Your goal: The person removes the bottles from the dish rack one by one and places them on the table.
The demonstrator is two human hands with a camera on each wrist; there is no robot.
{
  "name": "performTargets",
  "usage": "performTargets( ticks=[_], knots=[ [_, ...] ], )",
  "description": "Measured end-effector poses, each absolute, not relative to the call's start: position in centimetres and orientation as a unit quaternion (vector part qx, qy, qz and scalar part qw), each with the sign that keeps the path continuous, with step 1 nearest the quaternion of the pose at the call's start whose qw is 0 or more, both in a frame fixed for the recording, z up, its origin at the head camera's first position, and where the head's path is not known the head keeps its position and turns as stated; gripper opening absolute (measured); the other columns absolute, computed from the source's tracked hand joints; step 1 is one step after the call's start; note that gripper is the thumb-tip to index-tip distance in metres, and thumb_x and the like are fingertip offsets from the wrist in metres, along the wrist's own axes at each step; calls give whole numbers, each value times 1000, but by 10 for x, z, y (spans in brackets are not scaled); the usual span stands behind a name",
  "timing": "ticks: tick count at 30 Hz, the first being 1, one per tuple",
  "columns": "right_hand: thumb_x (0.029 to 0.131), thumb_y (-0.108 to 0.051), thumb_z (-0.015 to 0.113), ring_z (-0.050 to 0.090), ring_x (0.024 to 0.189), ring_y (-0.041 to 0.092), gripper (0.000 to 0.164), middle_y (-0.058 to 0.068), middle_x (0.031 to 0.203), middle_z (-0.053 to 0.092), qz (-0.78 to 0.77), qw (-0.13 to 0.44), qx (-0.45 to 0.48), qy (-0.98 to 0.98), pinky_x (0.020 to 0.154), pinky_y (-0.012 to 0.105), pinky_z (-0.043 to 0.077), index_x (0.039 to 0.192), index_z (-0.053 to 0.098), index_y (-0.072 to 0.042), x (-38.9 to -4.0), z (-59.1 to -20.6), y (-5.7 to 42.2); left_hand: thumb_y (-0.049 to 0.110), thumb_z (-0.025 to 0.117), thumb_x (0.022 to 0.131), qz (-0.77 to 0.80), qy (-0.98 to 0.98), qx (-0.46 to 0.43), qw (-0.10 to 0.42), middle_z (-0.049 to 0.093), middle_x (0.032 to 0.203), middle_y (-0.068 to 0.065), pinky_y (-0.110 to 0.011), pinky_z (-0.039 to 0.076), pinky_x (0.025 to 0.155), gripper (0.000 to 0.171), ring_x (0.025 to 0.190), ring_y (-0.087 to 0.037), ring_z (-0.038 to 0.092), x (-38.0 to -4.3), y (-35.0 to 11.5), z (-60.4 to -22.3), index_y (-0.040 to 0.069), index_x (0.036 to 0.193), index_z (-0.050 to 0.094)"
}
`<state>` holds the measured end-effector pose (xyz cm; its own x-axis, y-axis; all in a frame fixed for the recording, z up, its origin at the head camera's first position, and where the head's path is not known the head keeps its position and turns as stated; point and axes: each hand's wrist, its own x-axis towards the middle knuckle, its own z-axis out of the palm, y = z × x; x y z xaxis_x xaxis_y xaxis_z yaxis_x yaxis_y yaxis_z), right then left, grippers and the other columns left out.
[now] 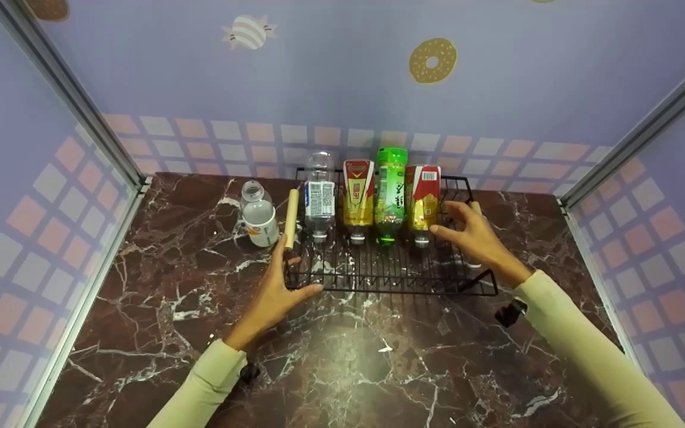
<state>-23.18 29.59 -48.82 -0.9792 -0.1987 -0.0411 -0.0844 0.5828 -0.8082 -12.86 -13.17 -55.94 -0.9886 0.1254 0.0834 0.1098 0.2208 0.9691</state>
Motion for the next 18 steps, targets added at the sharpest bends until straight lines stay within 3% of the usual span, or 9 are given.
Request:
performTargets(
  ticks=[9, 18],
  knots=[
    [102, -38, 80, 50, 141, 49, 85, 32, 154, 53, -438, 55, -83, 893, 123, 64, 43, 164, 42, 6, -241, -488, 295, 26, 99, 85, 617, 784, 73, 4, 39, 166, -37, -66, 36, 128, 132, 150, -46, 50, -129, -131, -558, 10, 177, 6],
    [102, -42, 80, 47, 147, 48, 87, 31, 159, 50, -442, 62, -78, 891, 122, 62, 45, 163, 41, 5, -249, -491, 297, 27, 99, 85, 618, 783, 69, 13, 38, 168, -35, -68, 32, 129, 135, 153, -44, 48, -129, -133, -560, 15, 178, 3]
  ],
)
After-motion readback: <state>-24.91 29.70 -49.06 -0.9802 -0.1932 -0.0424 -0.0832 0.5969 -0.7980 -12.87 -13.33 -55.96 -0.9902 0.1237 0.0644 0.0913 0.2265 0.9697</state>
